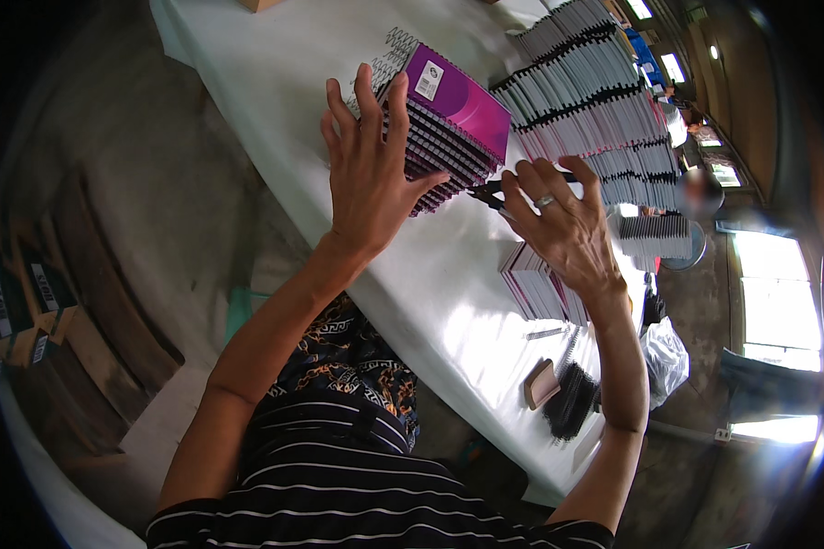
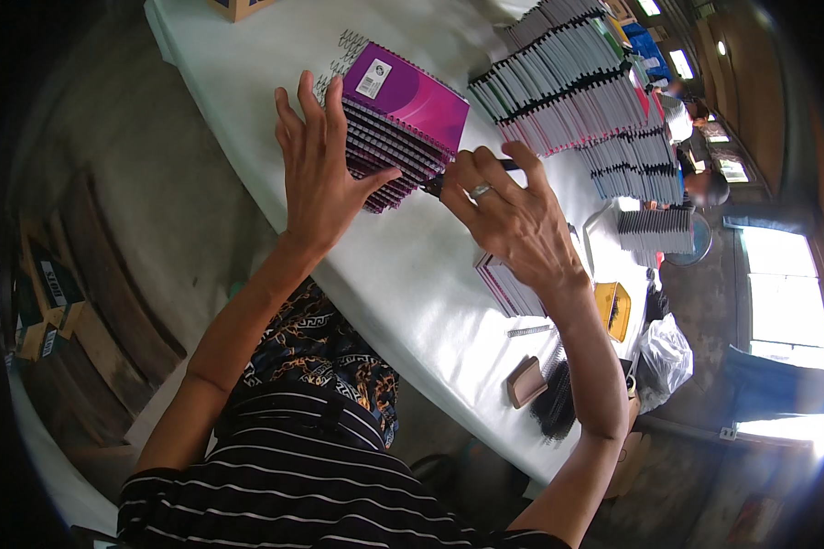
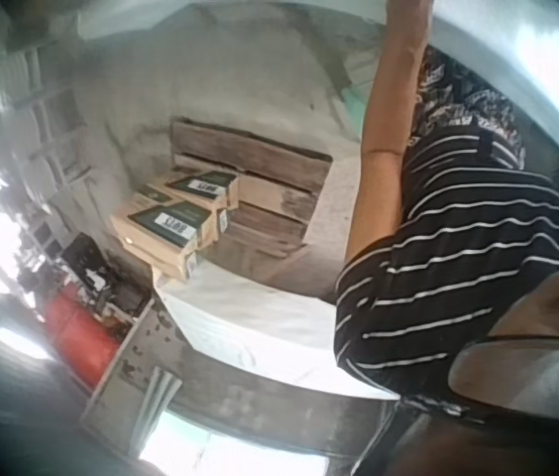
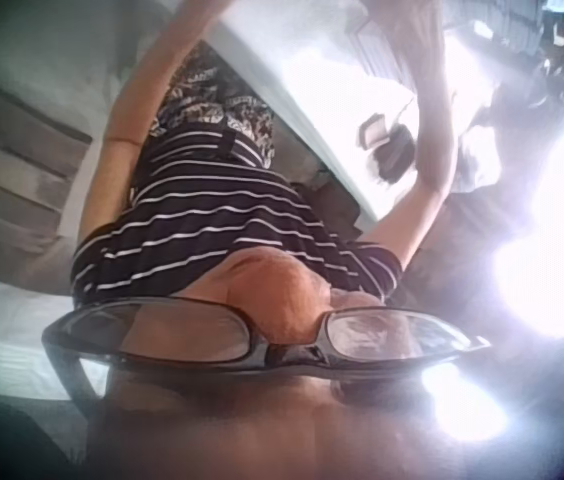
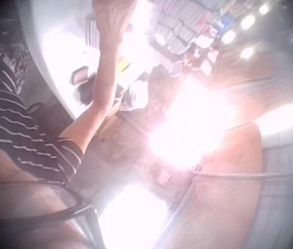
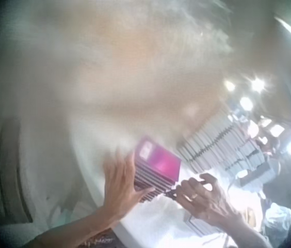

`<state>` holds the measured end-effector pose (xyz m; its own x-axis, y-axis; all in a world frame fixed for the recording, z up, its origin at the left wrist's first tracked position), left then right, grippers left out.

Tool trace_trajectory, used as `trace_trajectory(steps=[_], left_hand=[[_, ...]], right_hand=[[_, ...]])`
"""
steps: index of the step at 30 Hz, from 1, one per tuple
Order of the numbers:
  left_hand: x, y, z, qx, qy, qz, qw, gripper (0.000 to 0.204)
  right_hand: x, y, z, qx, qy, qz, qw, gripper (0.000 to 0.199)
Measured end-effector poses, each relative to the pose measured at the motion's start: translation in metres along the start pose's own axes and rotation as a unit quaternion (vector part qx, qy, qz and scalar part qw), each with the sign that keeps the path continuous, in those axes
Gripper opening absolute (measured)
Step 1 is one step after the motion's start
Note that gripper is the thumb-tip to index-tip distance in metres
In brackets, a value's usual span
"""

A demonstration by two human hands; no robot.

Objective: The person assembles spiral-bound notebooks by inserting metal spiral coils into pre-punched holes in the covers and pages. They use pliers to secure the coils and stack the finished notebooks on the table.

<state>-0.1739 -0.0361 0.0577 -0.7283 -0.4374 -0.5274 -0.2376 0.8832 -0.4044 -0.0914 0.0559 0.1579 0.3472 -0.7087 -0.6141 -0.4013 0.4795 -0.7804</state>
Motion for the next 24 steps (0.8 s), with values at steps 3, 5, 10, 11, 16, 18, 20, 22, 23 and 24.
trace_trajectory(steps=[3,5,10,11,16,18,20,22,23,24], left_hand=[[-0.002,-0.002,-0.002,0.007,-0.019,0.017,1.000,0.114],[-0.006,-0.003,-0.002,0.007,-0.018,0.019,1.000,0.116],[-0.007,-0.002,-0.002,0.005,-0.011,0.016,1.000,0.115],[-0.007,-0.001,-0.002,0.008,-0.010,0.012,1.000,0.115],[-0.006,-0.001,-0.002,0.018,-0.003,-0.013,1.000,0.111],[-0.005,-0.002,-0.001,0.026,-0.002,-0.021,0.999,0.109],[-0.012,-0.014,-0.012,-0.007,0.020,-0.010,1.000,0.099],[-0.026,-0.023,-0.031,-0.010,0.060,-0.012,0.998,0.085],[-0.032,-0.023,-0.046,0.002,0.090,-0.023,0.996,0.077],[-0.038,-0.023,-0.062,0.013,0.121,-0.038,0.992,0.068]], right_hand=[[0.000,0.012,0.003,-0.008,-0.043,0.030,0.999,0.025],[0.001,0.016,0.005,-0.011,-0.059,0.053,0.997,0.024],[0.009,0.011,0.007,-0.002,-0.064,0.054,0.996,0.013],[0.009,0.013,0.007,0.007,-0.042,0.052,0.998,0.010],[0.018,0.032,0.010,0.149,0.083,0.055,0.984,0.011],[0.014,0.023,0.004,0.152,0.095,0.021,0.984,0.018],[-0.005,0.001,-0.001,0.050,0.066,-0.027,0.996,0.024],[-0.021,-0.007,0.009,0.021,0.056,-0.023,0.998,0.032],[-0.025,-0.007,0.013,0.003,0.038,-0.012,0.999,0.031],[-0.026,-0.008,0.014,-0.020,0.018,-0.001,1.000,0.031]])
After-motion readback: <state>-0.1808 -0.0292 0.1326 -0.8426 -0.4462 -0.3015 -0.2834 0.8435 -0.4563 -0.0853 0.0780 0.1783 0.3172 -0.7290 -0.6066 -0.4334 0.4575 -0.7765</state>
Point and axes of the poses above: each hand's wrist, its own z-axis away from the middle knuckle, its own y-axis out of the palm, x = y × z, the point moved 9 cm from there along -z, towards the middle knuckle, and after that the axes turned 10 degrees about y, right-handed, at the moved point
